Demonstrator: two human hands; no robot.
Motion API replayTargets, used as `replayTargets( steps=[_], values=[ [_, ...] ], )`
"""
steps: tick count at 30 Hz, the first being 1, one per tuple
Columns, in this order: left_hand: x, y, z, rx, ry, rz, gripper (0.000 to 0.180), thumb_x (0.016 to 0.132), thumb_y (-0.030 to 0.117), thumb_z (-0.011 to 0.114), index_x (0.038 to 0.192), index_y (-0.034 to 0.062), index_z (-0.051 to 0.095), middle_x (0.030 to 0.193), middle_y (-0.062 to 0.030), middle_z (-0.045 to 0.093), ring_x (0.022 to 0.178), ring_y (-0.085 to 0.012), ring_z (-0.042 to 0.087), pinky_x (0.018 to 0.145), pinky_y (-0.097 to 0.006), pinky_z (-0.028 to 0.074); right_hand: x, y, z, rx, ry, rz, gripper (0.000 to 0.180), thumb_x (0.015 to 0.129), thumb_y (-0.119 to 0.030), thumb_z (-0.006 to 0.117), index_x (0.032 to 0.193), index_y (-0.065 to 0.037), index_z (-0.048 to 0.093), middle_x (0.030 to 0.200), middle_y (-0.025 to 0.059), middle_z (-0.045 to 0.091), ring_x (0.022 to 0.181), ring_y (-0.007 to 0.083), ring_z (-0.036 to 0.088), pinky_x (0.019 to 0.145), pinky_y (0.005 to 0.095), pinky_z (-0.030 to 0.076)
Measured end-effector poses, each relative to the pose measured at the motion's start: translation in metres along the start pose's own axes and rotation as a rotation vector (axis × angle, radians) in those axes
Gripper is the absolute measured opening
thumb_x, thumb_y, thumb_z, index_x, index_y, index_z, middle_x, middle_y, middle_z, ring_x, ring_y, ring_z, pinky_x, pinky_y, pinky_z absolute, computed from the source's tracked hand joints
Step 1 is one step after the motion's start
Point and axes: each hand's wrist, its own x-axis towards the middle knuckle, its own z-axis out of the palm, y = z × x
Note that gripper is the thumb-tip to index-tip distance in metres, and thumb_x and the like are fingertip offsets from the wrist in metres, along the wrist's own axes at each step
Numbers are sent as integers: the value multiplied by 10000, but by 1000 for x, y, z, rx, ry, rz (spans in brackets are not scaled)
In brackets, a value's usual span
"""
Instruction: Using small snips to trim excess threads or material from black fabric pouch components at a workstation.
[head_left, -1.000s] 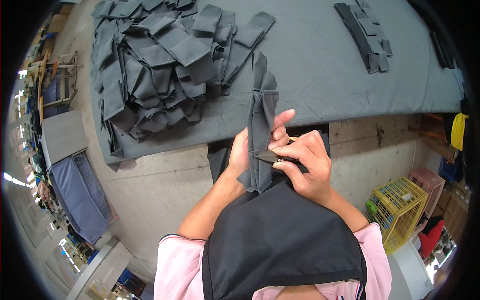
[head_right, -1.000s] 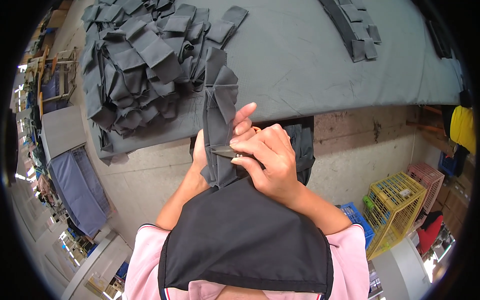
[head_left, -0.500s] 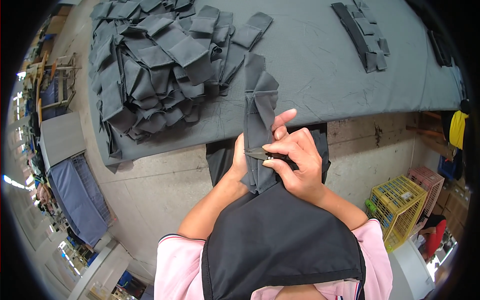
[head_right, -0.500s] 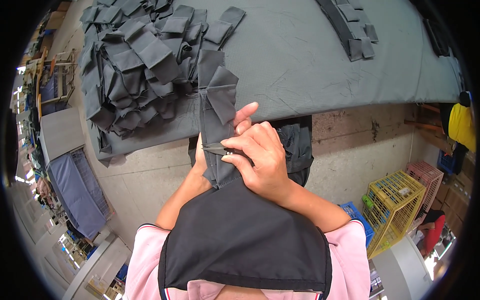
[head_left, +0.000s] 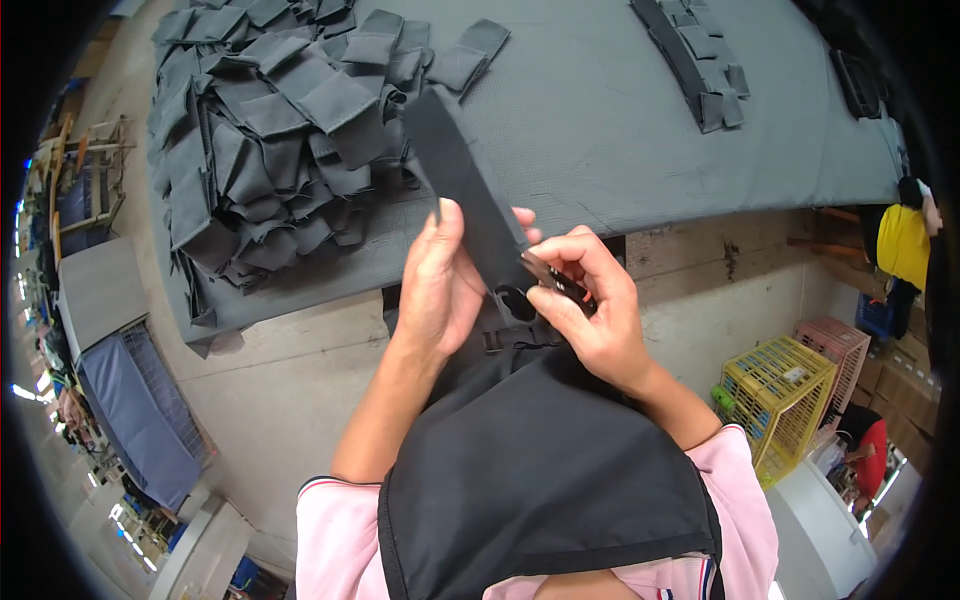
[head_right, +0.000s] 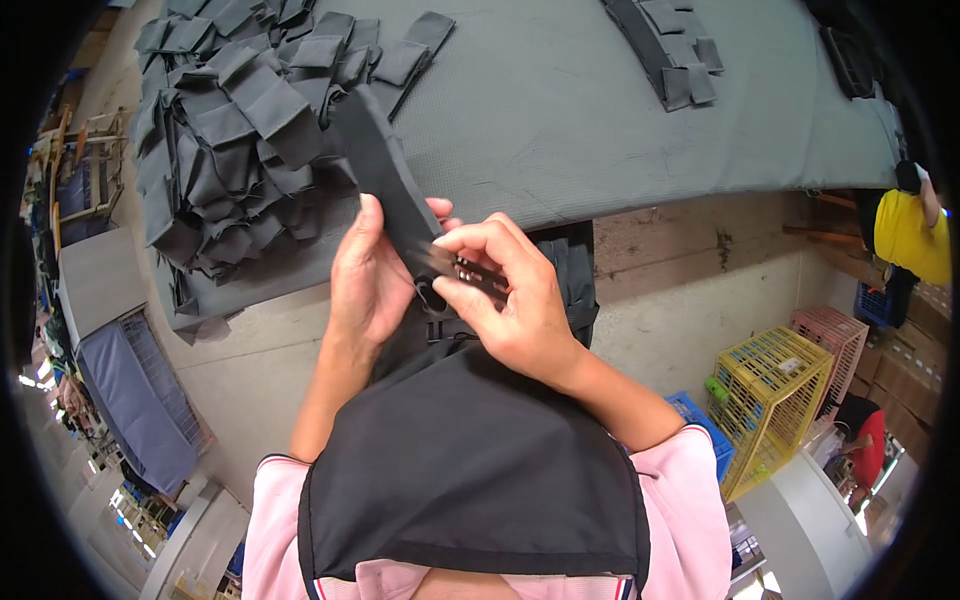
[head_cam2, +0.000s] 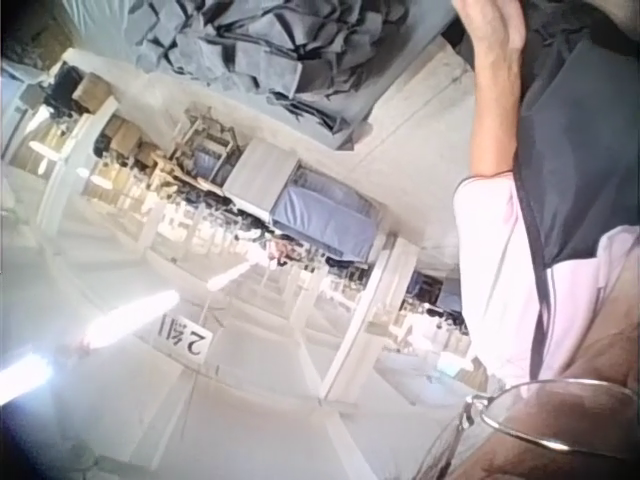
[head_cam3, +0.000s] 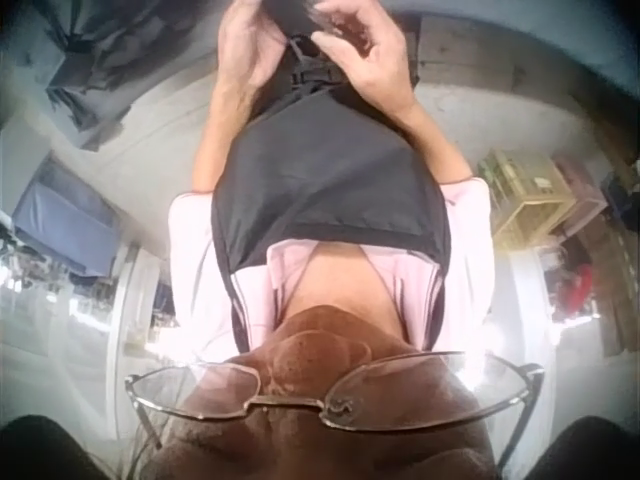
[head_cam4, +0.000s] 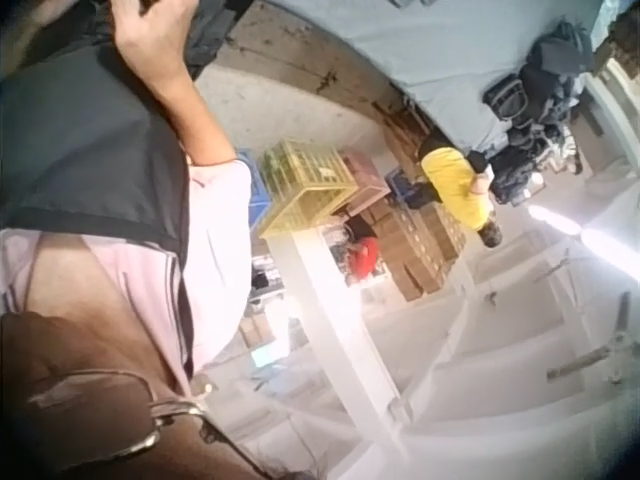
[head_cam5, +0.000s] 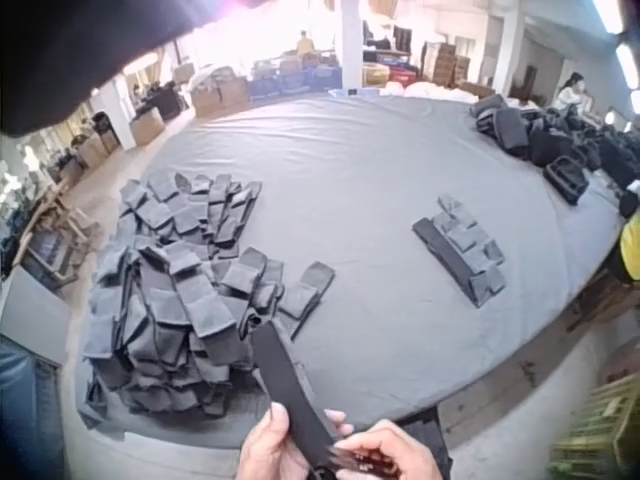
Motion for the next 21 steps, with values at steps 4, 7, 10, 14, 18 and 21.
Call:
replayTargets(
  steps=[4, 7, 10, 14, 18, 21],
  values=[
    [0, 7, 6, 55, -30, 79, 381, 997, 315, 371, 1200, -6, 402, 1154, -240, 551, 1006, -357, 607, 829, -491, 538, -7, -15, -2, -348, -164, 53, 454, 657, 30, 684, 1093, -76, 616, 623, 35, 509, 521, 129, 520, 546, 270, 464],
    [3, 11, 14, 125, -28, 83, 346, 1001, 264, 356, 1210, -10, 378, 1188, -258, 526, 1001, -359, 610, 815, -485, 547, -18, 9, -2, -533, -208, -203, 329, 579, 32, 645, 893, -66, 652, 679, 54, 566, 566, 215, 582, 503, 328, 446],
    [4, 14, 19, 112, -37, 61, 350, 991, 212, 386, 1250, -22, 362, 1211, -254, 518, 1001, -334, 615, 808, -449, 556, -21, 16, -7, -657, -179, -486, 284, 560, -15, 641, 835, -84, 650, 617, 24, 475, 531, 178, 535, 475, 304, 425],
    [13, 4, 15, 79, 34, 71, 498, 962, 219, 486, 1344, 2, 251, 1142, -211, 559, 896, -291, 647, 730, -392, 576, -21, 13, -11, -777, -220, -599, 314, 571, -40, 638, 878, -98, 669, 602, 13, 442, 520, 166, 510, 460, 285, 404],
    [11, -1, 22, 76, 122, 116, 629, 961, 208, 492, 1422, -8, 122, 1092, -190, 584, 798, -267, 667, 651, -355, 584, -21, -3, -12, -421, -290, -274, 377, 605, -60, 735, 972, -79, 650, 709, 29, 552, 549, 179, 526, 490, 297, 417],
    [10, -3, 22, 82, 131, 133, 687, 965, 178, 478, 1451, 5, 24, 1040, -169, 597, 792, -264, 668, 640, -351, 584, -24, -16, -13, -339, -50, -151, 370, 638, -52, 742, 990, -69, 628, 790, 61, 571, 610, 195, 553, 512, 298, 429]
  ],
)
